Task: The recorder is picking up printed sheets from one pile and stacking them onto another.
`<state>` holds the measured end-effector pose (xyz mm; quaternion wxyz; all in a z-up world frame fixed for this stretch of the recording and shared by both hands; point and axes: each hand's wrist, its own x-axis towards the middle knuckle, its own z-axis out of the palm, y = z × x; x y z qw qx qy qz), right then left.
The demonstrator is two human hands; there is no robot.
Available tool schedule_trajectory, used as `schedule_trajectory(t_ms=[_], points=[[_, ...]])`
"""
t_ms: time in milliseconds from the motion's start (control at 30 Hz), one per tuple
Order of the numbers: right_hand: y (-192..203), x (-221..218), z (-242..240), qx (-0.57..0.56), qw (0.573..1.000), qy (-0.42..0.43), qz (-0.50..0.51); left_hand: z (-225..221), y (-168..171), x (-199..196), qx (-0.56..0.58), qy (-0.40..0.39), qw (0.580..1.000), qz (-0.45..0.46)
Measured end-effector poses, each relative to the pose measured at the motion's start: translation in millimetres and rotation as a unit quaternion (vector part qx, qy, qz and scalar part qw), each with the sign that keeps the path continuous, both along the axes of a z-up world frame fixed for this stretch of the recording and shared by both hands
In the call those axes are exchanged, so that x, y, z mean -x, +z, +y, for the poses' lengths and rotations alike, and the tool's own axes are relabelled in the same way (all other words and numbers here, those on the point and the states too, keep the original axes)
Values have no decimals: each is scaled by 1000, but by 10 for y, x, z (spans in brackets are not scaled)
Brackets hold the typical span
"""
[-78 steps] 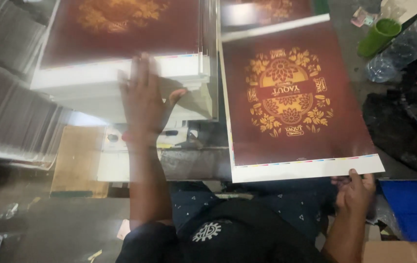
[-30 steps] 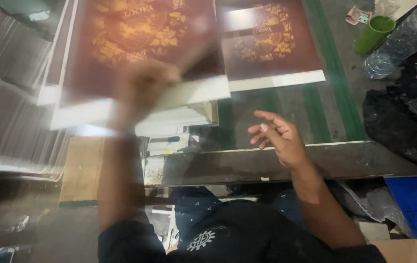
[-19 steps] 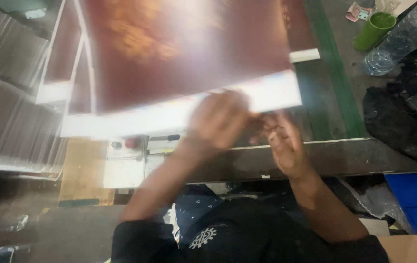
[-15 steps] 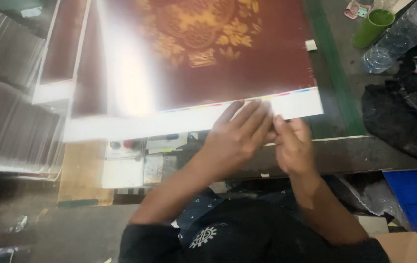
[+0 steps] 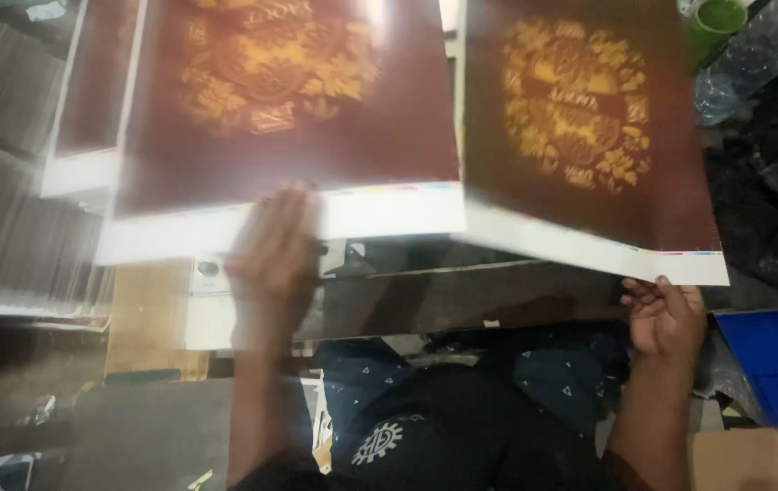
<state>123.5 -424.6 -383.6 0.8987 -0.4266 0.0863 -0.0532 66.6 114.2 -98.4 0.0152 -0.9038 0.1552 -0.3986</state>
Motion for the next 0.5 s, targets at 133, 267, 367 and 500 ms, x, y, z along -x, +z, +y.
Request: schedule_trajectory(t_ms=[133,267,367,500], points=[[-464,70,-87,23,1000,8,19,232,33,-25,88,-10,993,-82],[-249,19,222,118,991,30,64,138,191,33,98,19,991,-88],[-55,-172,358,164,981,67,81,57,284,87,108,41,989,-94],[51,-704,523,193,972,113,67,32,302,112,117,27,990,-77]])
